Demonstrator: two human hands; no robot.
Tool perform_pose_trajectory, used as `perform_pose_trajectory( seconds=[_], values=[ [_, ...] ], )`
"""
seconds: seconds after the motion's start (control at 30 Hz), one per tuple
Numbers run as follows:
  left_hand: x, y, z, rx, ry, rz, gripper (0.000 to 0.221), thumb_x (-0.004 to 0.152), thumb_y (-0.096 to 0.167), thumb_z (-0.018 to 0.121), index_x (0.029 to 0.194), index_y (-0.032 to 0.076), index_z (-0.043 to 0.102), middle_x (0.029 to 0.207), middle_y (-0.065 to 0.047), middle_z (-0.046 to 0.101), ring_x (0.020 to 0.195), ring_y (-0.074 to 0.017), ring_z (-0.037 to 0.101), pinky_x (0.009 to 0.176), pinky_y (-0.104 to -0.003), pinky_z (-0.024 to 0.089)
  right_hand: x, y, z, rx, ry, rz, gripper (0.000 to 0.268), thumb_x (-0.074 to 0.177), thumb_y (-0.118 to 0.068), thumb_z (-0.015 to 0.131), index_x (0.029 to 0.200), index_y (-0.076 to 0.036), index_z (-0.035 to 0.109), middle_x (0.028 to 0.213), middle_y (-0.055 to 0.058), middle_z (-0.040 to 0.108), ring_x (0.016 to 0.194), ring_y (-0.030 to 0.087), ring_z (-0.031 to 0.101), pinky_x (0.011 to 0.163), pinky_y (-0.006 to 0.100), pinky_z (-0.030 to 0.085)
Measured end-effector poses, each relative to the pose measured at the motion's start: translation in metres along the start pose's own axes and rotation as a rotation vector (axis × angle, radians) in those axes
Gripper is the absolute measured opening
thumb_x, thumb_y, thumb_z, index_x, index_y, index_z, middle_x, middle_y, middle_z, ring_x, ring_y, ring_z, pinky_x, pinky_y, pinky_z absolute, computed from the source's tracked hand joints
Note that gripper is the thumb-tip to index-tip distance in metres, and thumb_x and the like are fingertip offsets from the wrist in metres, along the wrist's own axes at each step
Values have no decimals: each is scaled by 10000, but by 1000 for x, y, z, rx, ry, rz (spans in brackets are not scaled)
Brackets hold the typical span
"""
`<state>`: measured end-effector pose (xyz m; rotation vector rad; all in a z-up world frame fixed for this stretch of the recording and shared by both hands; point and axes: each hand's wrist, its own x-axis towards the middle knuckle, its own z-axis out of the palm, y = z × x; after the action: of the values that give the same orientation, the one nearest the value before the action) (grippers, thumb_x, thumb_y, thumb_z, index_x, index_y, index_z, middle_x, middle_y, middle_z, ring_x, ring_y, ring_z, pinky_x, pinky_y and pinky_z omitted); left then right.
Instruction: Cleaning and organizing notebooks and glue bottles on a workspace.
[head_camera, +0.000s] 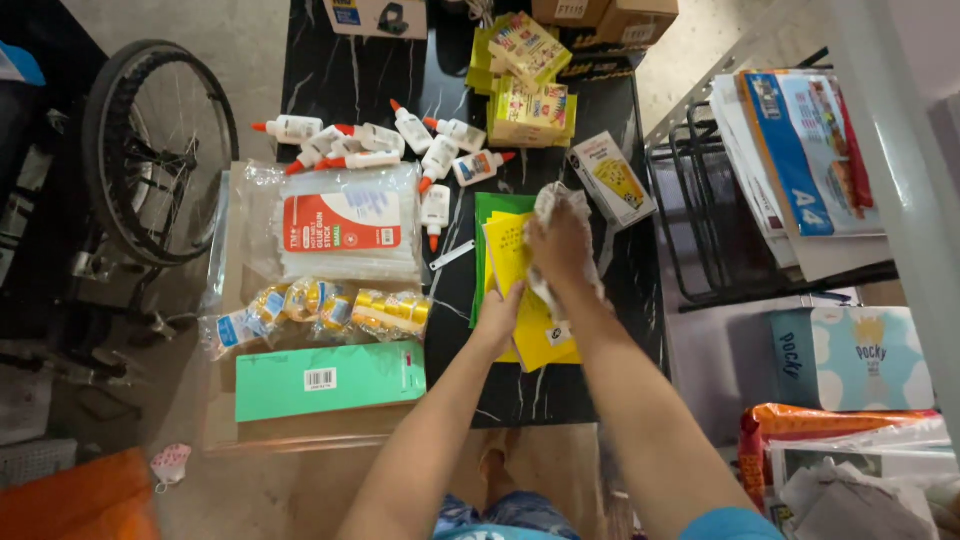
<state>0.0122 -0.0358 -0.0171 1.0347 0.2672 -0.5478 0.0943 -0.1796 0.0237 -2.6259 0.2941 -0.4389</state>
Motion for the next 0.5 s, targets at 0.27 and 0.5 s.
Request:
perform_pose_trajectory(
  seconds=[0.27,0.5],
  values=[
    [17,-32,-14,17,-35,55,318,1003,229,586,1210,-4,653,950,-72,692,790,-183,652,676,-355,545,-28,-33,-23,236,-20,-186,576,987,-334,629,1436,12,523,1327,298,610,1231,469,558,1068,548,415],
    [-13,11,3,176,55,-51,363,1008,282,640,1262,23,657,985,-79,695,787,-216,618,690,-399,526,-106,-84,-120,25,-4,258,616,948,-399,618,1406,-6,495,1300,271,611,1187,470,590,1024,558,468]
  ],
)
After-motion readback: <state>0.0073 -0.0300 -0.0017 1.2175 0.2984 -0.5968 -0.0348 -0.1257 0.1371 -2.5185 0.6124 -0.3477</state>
